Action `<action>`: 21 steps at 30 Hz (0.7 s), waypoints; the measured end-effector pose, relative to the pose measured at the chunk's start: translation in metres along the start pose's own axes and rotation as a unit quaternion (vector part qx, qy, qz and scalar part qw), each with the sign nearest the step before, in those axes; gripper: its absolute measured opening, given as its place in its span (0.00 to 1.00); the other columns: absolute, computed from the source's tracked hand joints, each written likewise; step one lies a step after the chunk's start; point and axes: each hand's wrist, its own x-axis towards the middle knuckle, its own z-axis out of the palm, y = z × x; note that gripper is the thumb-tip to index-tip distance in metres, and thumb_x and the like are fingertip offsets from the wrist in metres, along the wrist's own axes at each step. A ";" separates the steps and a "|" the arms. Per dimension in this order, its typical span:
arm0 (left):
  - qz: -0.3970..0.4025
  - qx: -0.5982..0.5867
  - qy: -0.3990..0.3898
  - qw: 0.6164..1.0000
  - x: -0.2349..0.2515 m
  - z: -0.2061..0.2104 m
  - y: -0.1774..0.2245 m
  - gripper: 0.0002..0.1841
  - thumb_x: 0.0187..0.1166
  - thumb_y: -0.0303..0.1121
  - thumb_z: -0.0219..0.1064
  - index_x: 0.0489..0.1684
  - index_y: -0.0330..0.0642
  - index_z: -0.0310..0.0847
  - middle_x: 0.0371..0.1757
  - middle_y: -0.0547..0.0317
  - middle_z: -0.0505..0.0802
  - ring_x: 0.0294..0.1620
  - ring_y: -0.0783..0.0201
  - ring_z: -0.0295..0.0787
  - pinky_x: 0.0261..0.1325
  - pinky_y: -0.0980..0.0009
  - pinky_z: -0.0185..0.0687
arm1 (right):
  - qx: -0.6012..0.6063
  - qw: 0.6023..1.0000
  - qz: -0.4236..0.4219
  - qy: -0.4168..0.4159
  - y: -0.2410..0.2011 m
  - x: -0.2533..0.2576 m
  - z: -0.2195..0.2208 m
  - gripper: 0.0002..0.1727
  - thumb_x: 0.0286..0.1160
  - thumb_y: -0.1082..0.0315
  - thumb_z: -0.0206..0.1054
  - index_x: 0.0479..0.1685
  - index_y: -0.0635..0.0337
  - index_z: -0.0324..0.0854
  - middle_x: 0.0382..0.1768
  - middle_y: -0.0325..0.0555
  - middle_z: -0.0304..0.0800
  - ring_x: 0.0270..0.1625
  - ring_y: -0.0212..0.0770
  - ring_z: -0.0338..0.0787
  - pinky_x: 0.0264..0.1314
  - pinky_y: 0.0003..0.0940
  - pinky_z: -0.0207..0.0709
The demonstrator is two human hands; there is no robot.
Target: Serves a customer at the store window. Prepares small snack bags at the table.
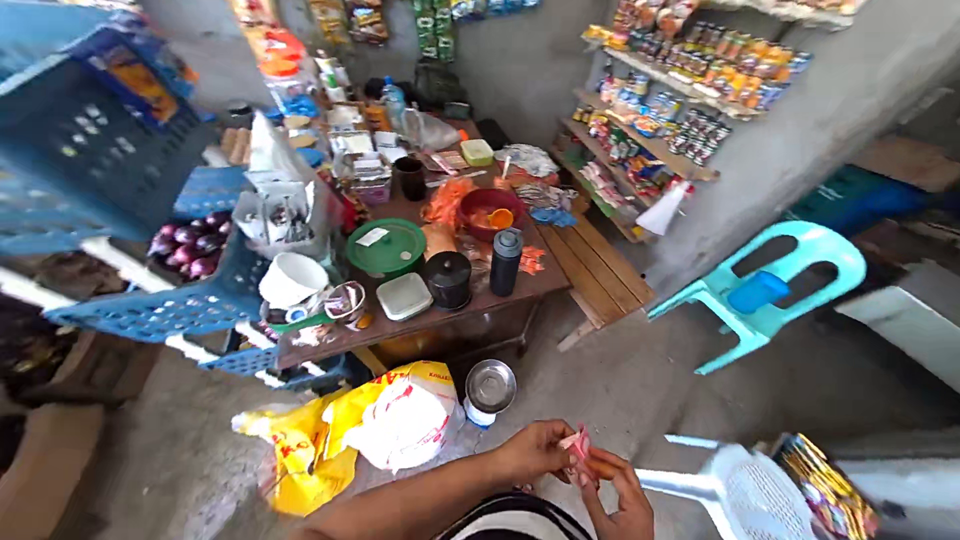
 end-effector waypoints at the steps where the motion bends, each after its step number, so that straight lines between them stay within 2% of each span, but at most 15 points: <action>1: 0.015 -0.006 0.027 1.000 0.005 0.003 0.004 0.10 0.82 0.21 0.62 0.57 0.30 0.76 0.43 0.59 0.91 0.42 0.68 0.92 0.53 0.66 0.90 | 0.013 1.000 0.004 -0.017 0.007 0.013 -0.007 0.16 0.62 0.69 0.74 0.45 0.74 0.88 0.57 0.63 0.90 0.61 0.45 0.89 0.67 0.34 0.81; 2: 0.028 -0.004 0.055 0.998 0.009 0.005 0.006 0.09 0.82 0.21 0.62 0.56 0.30 0.77 0.44 0.59 0.91 0.42 0.69 0.92 0.55 0.66 0.90 | 0.031 0.999 0.012 -0.043 0.013 0.025 -0.012 0.19 0.62 0.70 0.75 0.50 0.76 0.86 0.59 0.65 0.89 0.63 0.47 0.89 0.67 0.37 0.81; 4: 0.062 0.022 0.119 0.991 0.017 0.009 0.004 0.10 0.79 0.21 0.66 0.54 0.27 0.81 0.49 0.56 0.90 0.46 0.69 0.91 0.58 0.68 0.89 | 0.076 0.991 0.033 -0.103 0.025 0.043 -0.019 0.21 0.65 0.74 0.74 0.57 0.78 0.82 0.58 0.64 0.89 0.57 0.42 0.92 0.60 0.34 0.86; 6: 0.100 0.082 0.191 0.973 0.019 0.009 -0.002 0.10 0.76 0.24 0.71 0.49 0.27 0.86 0.59 0.49 0.85 0.56 0.67 0.86 0.59 0.71 0.86 | 0.112 0.979 0.053 -0.159 0.034 0.057 -0.017 0.20 0.66 0.78 0.71 0.58 0.80 0.81 0.51 0.61 0.92 0.49 0.38 0.94 0.55 0.33 0.88; 8: 0.123 0.128 0.271 0.946 0.012 0.008 -0.006 0.12 0.73 0.27 0.75 0.48 0.27 0.88 0.65 0.43 0.83 0.61 0.63 0.85 0.60 0.70 0.86 | 0.143 0.965 0.068 -0.211 0.038 0.067 -0.010 0.18 0.69 0.80 0.68 0.58 0.81 0.81 0.46 0.57 0.94 0.45 0.34 0.94 0.55 0.30 0.88; 10: 0.133 0.105 0.329 0.929 0.000 0.005 -0.007 0.18 0.72 0.25 0.76 0.56 0.27 0.79 0.68 0.44 0.82 0.59 0.62 0.88 0.58 0.67 0.90 | 0.167 0.948 0.080 -0.259 0.036 0.080 -0.001 0.16 0.72 0.80 0.66 0.58 0.79 0.82 0.44 0.54 0.94 0.42 0.31 0.93 0.53 0.28 0.87; 12: 0.128 0.050 0.347 0.928 -0.010 -0.003 -0.007 0.22 0.75 0.24 0.74 0.64 0.32 0.71 0.59 0.54 0.88 0.50 0.68 0.92 0.56 0.68 0.90 | 0.177 0.933 0.087 -0.302 0.032 0.093 0.011 0.14 0.74 0.79 0.66 0.56 0.76 0.84 0.42 0.50 0.95 0.40 0.29 0.92 0.49 0.26 0.87; 14: 0.133 0.032 0.362 0.922 -0.020 -0.015 -0.011 0.18 0.77 0.24 0.70 0.64 0.33 0.75 0.48 0.60 0.92 0.45 0.72 0.91 0.55 0.71 0.88 | 0.181 0.920 0.081 -0.338 0.029 0.105 0.029 0.16 0.73 0.77 0.69 0.58 0.74 0.83 0.39 0.48 0.95 0.38 0.29 0.92 0.46 0.27 0.87; 16: 0.146 0.026 0.405 0.902 -0.029 -0.027 -0.013 0.12 0.79 0.24 0.68 0.57 0.34 0.81 0.43 0.64 0.93 0.42 0.75 0.91 0.53 0.73 0.88 | 0.196 0.902 0.060 -0.379 0.027 0.116 0.050 0.20 0.71 0.73 0.72 0.61 0.74 0.80 0.37 0.46 0.94 0.37 0.30 0.92 0.45 0.29 0.87; 18: 0.163 0.013 0.459 0.873 -0.037 -0.046 -0.010 0.09 0.79 0.23 0.64 0.52 0.33 0.82 0.39 0.65 0.92 0.38 0.75 0.90 0.48 0.73 0.89 | 0.214 0.882 0.010 -0.419 0.026 0.137 0.074 0.26 0.72 0.65 0.74 0.65 0.74 0.77 0.45 0.46 0.95 0.41 0.31 0.94 0.48 0.30 0.89; 19: 0.164 0.006 0.486 0.859 -0.042 -0.057 -0.006 0.08 0.78 0.22 0.60 0.49 0.33 0.83 0.36 0.65 0.91 0.35 0.74 0.89 0.45 0.73 0.88 | 0.209 0.878 -0.017 -0.430 0.024 0.151 0.087 0.26 0.74 0.62 0.72 0.65 0.73 0.78 0.50 0.48 0.94 0.43 0.32 0.94 0.49 0.30 0.88; 21: 0.152 -0.001 0.528 0.836 -0.053 -0.083 0.002 0.10 0.76 0.24 0.53 0.37 0.38 0.83 0.29 0.70 0.87 0.27 0.78 0.81 0.35 0.77 0.81 | 0.167 0.882 -0.038 -0.438 0.011 0.187 0.114 0.21 0.80 0.64 0.65 0.63 0.72 0.81 0.53 0.53 0.92 0.46 0.37 0.93 0.51 0.35 0.88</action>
